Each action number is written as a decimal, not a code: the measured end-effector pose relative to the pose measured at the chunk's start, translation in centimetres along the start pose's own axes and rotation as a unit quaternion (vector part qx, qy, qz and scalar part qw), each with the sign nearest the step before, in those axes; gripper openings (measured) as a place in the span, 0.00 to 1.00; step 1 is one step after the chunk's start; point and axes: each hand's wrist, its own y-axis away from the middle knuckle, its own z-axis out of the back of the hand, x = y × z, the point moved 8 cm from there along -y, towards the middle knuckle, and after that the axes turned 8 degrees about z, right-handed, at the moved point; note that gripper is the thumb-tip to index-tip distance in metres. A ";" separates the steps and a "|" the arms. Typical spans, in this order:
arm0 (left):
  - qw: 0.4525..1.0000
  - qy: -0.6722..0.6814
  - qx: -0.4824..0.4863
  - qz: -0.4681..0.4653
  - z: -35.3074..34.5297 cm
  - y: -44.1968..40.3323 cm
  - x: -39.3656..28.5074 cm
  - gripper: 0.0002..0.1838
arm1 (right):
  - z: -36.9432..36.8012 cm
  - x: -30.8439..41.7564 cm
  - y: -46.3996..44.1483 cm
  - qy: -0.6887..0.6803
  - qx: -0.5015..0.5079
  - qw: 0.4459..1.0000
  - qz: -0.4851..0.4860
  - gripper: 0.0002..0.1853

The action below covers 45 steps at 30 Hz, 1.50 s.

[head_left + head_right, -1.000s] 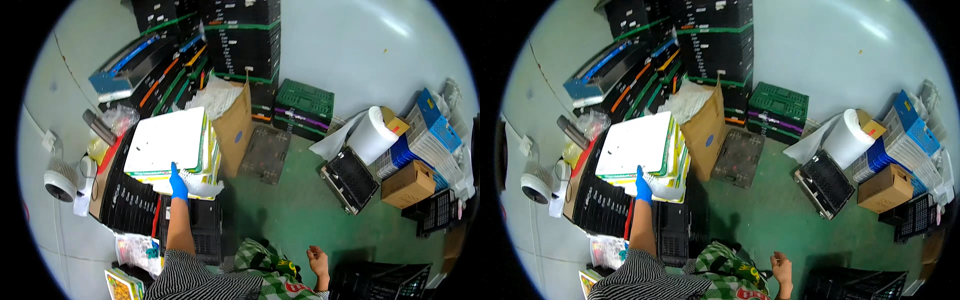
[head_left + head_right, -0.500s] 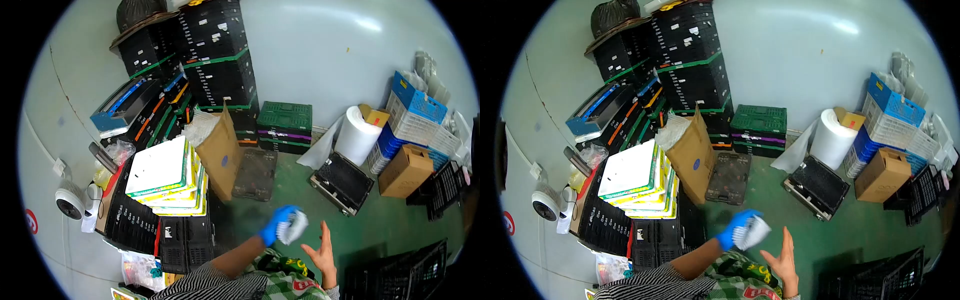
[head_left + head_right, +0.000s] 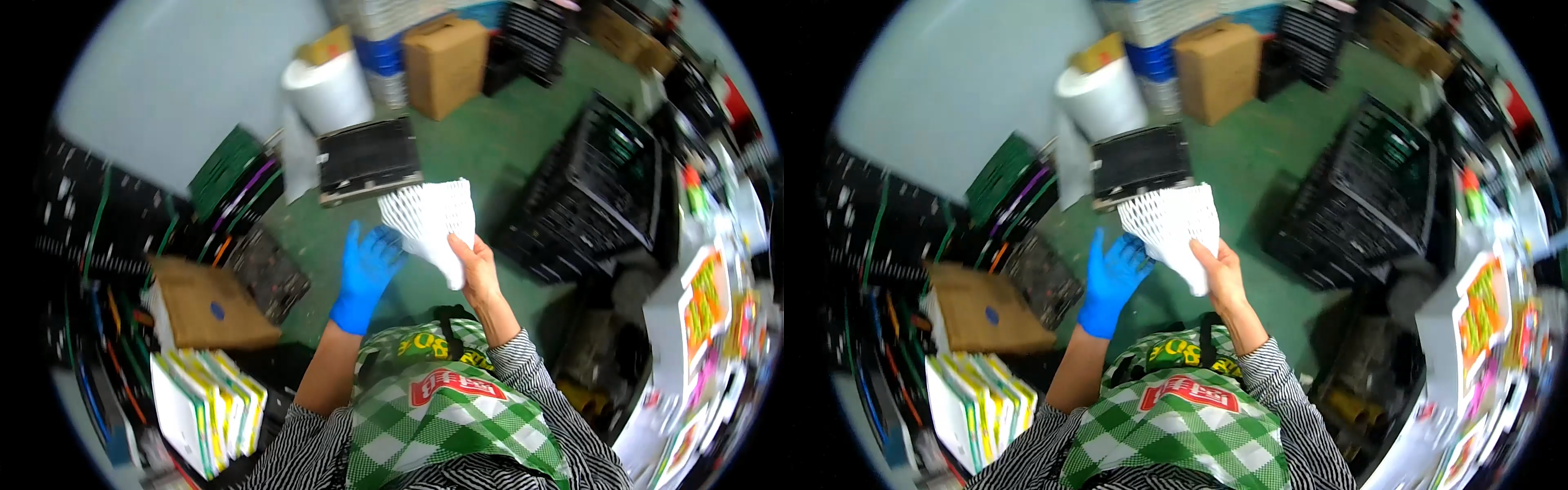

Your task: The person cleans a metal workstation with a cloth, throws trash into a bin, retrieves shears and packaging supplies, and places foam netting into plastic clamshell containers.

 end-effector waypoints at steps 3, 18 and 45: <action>0.966 -0.209 0.152 -0.004 -3.7 -2.4 4.0 0.34 | 4.3 0.8 1.8 0.037 -0.062 0.997 0.016 0.18; 0.826 -0.528 0.169 0.101 -8.6 -3.0 24.2 0.15 | 22.1 4.1 31.4 -0.142 -0.466 0.801 0.347 0.12; 0.393 -0.740 0.488 0.245 -24.4 9.8 77.7 0.11 | 60.0 30.6 86.1 0.619 -0.783 0.040 0.048 0.18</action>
